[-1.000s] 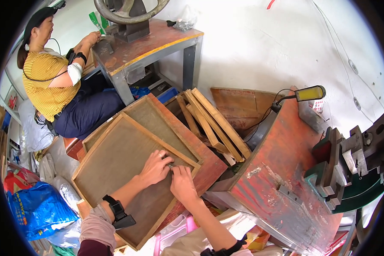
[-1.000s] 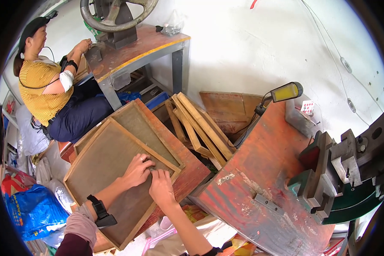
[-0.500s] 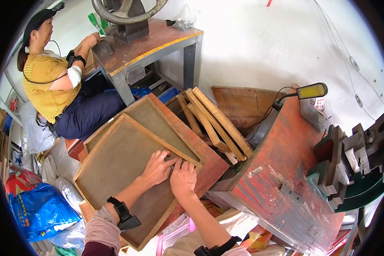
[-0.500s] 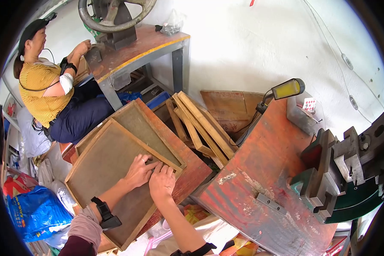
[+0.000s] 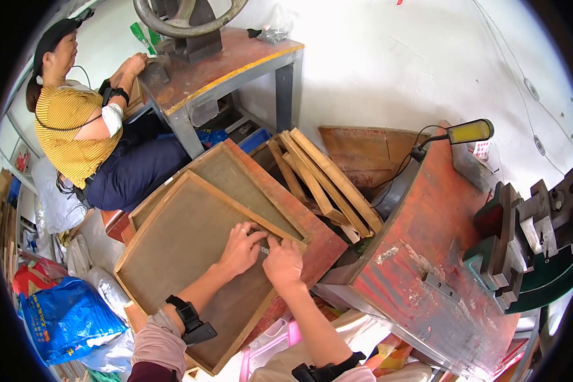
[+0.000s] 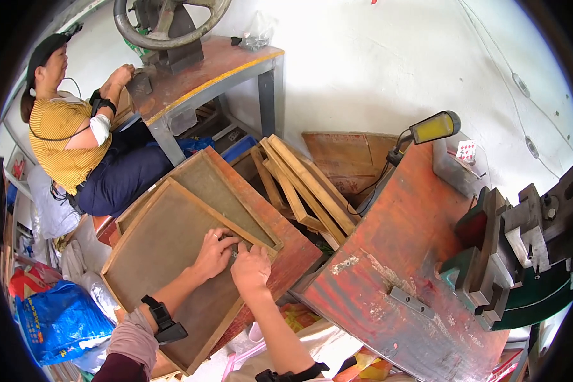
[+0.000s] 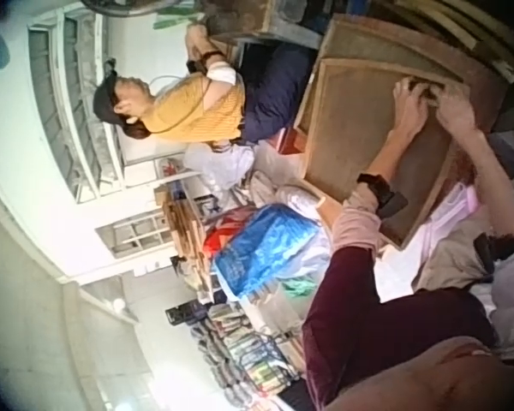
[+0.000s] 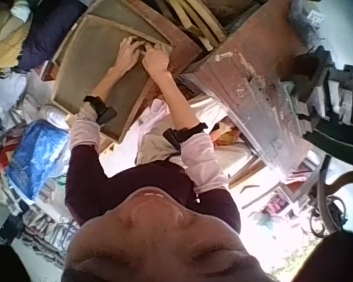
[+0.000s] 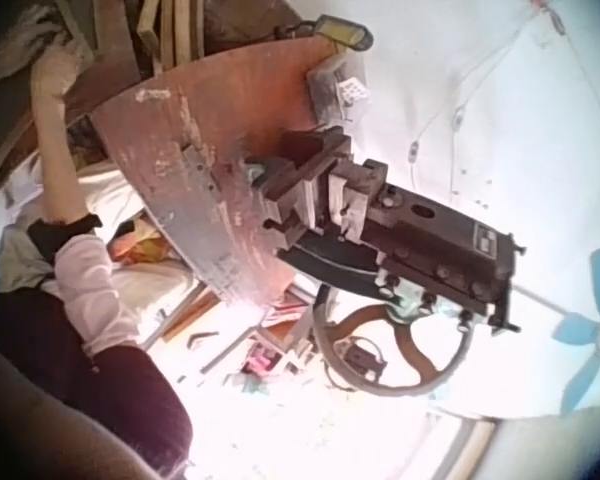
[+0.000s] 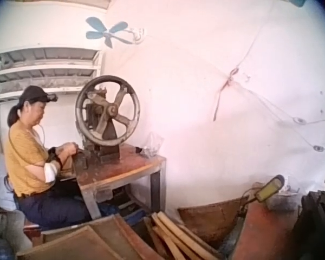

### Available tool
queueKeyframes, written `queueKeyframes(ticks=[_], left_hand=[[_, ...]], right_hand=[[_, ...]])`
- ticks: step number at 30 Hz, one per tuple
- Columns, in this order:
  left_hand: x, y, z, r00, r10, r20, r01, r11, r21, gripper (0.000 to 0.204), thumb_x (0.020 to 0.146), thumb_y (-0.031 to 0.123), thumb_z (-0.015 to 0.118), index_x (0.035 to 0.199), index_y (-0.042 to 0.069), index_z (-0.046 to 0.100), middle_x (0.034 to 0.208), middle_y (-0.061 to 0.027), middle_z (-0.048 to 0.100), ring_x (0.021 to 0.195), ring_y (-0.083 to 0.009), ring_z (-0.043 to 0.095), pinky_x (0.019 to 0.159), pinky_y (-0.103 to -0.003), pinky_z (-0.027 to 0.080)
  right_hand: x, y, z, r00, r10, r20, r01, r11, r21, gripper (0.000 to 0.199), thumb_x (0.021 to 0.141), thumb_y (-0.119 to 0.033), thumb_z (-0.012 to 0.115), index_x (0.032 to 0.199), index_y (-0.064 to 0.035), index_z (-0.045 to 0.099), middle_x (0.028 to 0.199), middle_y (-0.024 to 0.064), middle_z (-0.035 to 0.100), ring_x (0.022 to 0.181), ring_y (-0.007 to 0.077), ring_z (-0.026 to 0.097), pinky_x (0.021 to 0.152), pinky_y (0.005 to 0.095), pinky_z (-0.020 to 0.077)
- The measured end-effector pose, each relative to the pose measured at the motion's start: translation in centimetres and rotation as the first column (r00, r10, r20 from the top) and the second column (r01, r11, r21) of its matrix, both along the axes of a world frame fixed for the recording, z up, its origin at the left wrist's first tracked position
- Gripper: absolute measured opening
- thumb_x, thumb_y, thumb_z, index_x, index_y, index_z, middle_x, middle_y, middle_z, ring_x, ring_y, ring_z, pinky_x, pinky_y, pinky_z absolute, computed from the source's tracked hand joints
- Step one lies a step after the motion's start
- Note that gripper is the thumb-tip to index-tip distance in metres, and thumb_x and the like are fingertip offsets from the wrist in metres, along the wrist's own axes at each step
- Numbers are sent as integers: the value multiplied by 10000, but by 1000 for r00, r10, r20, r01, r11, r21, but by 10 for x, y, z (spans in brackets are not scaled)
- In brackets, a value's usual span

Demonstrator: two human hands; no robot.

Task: Using a manual fly press to stamp or shape small parts in a workshop environment.

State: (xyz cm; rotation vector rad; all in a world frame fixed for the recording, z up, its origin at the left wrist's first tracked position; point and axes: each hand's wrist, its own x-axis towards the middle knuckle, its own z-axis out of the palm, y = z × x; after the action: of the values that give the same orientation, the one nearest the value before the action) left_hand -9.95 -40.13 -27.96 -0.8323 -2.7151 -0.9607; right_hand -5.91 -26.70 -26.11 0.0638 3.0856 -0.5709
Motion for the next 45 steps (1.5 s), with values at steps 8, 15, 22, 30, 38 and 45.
queueKeyframes(ticks=[8, 15, 22, 30, 38, 45], left_hand=[[5, -6, 7, 991, 58, 120, -71, 991, 110, 325, 760, -38, 523, 1037, 71, 655, 1068, -159, 524, 987, -330, 462, 881, -391, 409], [0, -2, 5, 999, 25, 27, -24, 999, -21, 384, 721, -44, 549, 1052, 98, 682, 1070, -155, 528, 987, -327, 467, 882, -395, 411], [-5, 1, 5, 987, 69, 147, -73, 997, 21, 334, 766, -63, 516, 1006, 86, 695, 1105, -146, 513, 1002, -312, 452, 893, -373, 397], [0, -14, 9, 974, 56, 221, -78, 993, 92, 368, 772, -58, 513, 1025, 137, 696, 1079, -127, 512, 1007, -307, 431, 884, -375, 391], [-2, -4, 14, 1000, -13, -25, 8, 980, -198, 482, 659, -61, 562, 1054, 179, 697, 1082, -102, 539, 985, -287, 463, 861, -369, 388], [-1, 4, 16, 991, -28, -130, -11, 958, -286, 487, 653, -42, 568, 1072, 180, 679, 1098, -104, 538, 1027, -297, 458, 860, -373, 384]], right_hand=[[17, 17, -4, 979, 105, -174, -118, 991, -68, 343, 776, -33, 551, 1114, -37, 605, 933, 166, 581, 955, 340, 523, 839, 398, 438], [7, 0, -5, 989, 86, -121, -73, 991, 111, 361, 813, -115, 524, 1167, -69, 579, 957, 155, 579, 974, 301, 524, 837, 358, 450], [-4, 0, 6, 993, 57, 102, -68, 993, 101, 387, 828, -120, 506, 1210, -147, 563, 920, 141, 613, 949, 302, 549, 832, 368, 459], [21, 39, 12, 975, 8, -222, -88, 931, -353, 269, 796, 15, 534, 995, -96, 675, 847, 177, 587, 860, 359, 518, 788, 430, 445], [38, 35, 8, 958, -9, -286, -66, 966, -250, 324, 705, 50, 574, 986, -75, 674, 833, 145, 556, 833, 322, 508, 783, 378, 456], [38, 36, 8, 942, -2, -336, -82, 968, -236, 315, 697, 55, 579, 977, -56, 671, 821, 133, 555, 824, 310, 515, 776, 363, 465]])
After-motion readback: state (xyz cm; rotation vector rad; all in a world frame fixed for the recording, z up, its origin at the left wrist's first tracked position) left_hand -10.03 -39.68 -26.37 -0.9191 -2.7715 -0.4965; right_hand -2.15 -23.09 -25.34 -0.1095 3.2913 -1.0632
